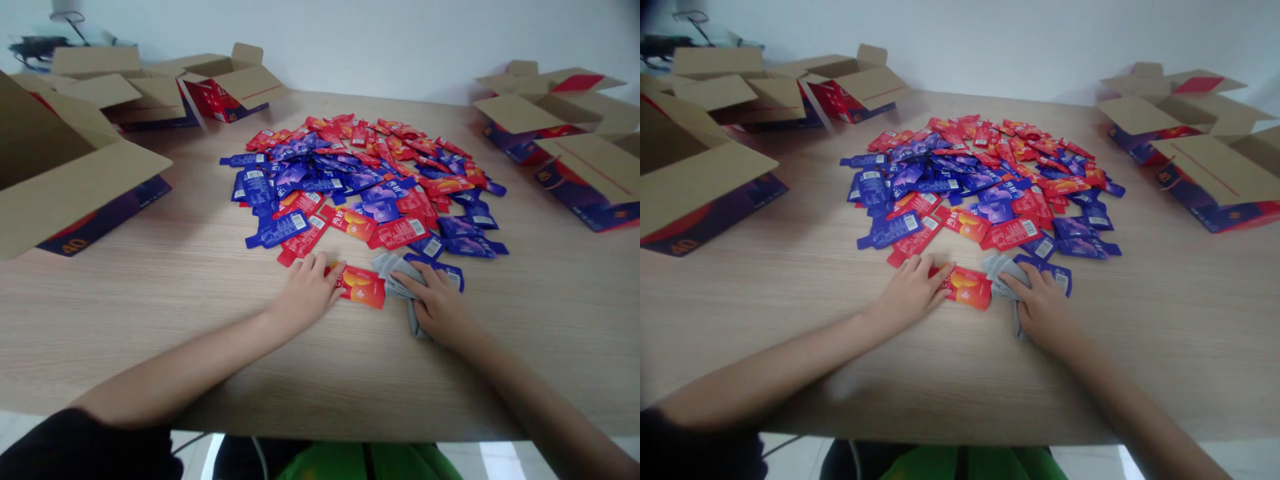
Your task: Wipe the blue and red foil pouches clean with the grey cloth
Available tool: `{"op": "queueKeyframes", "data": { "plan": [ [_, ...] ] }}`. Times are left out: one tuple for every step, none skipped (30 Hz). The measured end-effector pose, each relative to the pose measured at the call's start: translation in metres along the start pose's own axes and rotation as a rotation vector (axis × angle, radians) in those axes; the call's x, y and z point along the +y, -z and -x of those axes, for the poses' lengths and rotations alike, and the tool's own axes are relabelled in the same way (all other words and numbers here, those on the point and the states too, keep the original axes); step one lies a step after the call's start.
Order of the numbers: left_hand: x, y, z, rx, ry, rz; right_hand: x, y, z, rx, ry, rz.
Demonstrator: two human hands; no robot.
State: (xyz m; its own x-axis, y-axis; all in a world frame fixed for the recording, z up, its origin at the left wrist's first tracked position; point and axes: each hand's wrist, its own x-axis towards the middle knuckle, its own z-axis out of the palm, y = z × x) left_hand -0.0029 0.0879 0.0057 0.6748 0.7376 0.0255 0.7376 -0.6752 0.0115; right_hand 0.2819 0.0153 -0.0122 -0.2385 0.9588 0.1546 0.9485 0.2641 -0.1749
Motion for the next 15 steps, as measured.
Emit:
{"op": "queueKeyframes", "data": {
  "plan": [
    [0.005,0.003,0.003,-0.015,0.027,0.004,0.003,-0.004,-0.005,0.018,-0.037,0.028],
    [0.009,0.006,0.006,-0.027,0.038,0.015,0.007,-0.006,-0.012,0.033,-0.071,0.041],
    [0.013,0.008,0.009,-0.031,0.038,0.025,0.012,-0.007,-0.020,0.045,-0.099,0.032],
    [0.016,0.010,0.012,-0.022,0.038,0.027,0.016,-0.007,-0.028,0.055,-0.124,-0.004],
    [0.019,0.011,0.016,-0.003,0.040,0.016,0.021,-0.005,-0.034,0.067,-0.149,-0.062],
    [0.021,0.010,0.021,0.020,0.039,-0.006,0.024,-0.001,-0.039,0.084,-0.169,-0.134],
    [0.023,0.008,0.027,0.041,0.034,-0.034,0.024,0.003,-0.041,0.105,-0.181,-0.209],
    [0.025,0.005,0.034,0.054,0.022,-0.057,0.022,0.009,-0.042,0.129,-0.183,-0.276],
    [0.028,0.000,0.040,0.058,0.010,-0.072,0.016,0.015,-0.042,0.152,-0.175,-0.327],
    [0.030,-0.005,0.046,0.056,-0.001,-0.075,0.006,0.021,-0.042,0.169,-0.156,-0.358],
    [0.031,-0.011,0.051,0.053,-0.007,-0.073,-0.007,0.026,-0.042,0.177,-0.124,-0.371],
    [0.033,-0.017,0.055,0.051,-0.012,-0.066,-0.023,0.028,-0.042,0.179,-0.084,-0.368],
    [0.033,-0.021,0.058,0.048,-0.014,-0.058,-0.041,0.028,-0.042,0.164,-0.037,-0.353],
    [0.034,-0.024,0.059,0.046,-0.017,-0.051,-0.059,0.026,-0.044,0.157,0.014,-0.317],
    [0.034,-0.026,0.060,0.040,-0.025,-0.044,-0.077,0.021,-0.046,0.155,0.059,-0.257]
  ]
}}
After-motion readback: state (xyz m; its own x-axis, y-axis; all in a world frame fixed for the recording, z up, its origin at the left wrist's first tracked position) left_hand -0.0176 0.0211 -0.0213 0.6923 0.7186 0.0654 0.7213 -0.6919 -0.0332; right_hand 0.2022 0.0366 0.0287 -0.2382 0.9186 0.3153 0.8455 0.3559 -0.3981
